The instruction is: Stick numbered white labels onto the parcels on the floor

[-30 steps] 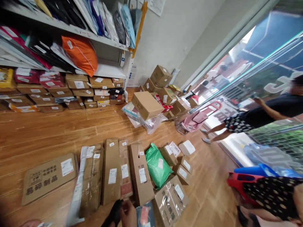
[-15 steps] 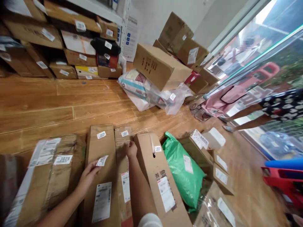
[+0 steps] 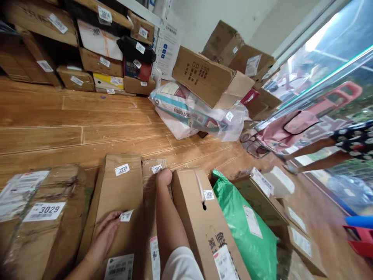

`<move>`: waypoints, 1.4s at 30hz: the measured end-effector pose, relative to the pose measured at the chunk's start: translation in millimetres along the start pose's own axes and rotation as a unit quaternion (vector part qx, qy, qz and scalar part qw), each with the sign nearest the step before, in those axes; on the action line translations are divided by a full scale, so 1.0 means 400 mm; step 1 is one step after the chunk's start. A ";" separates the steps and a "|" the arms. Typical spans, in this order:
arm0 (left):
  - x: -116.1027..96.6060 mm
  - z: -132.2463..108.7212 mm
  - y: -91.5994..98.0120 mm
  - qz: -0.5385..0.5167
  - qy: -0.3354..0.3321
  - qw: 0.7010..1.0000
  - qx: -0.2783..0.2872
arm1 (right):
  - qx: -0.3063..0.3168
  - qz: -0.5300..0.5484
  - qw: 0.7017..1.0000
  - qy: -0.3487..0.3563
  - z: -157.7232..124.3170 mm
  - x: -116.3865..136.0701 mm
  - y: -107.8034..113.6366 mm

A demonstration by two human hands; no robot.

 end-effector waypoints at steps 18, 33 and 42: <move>-0.054 -0.032 -0.045 0.057 -0.008 0.998 -0.023 | -0.019 0.240 0.944 0.227 -0.178 -0.025 0.133; -0.004 -0.236 -0.193 0.278 0.211 0.908 0.233 | 0.207 0.416 0.885 0.035 -0.496 -0.451 0.202; -0.017 -0.199 -0.193 0.311 0.100 0.916 0.235 | 0.173 0.369 0.911 0.061 -0.447 -0.435 0.139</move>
Point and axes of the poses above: each hand's wrist, its own z-axis towards the middle knuckle, its own y-axis out of the back of the hand, x = y × z, the point moved 3 cm from there along z, towards the middle knuckle, and after that the axes turned 2 degrees about -y, right-handed, at the moved point
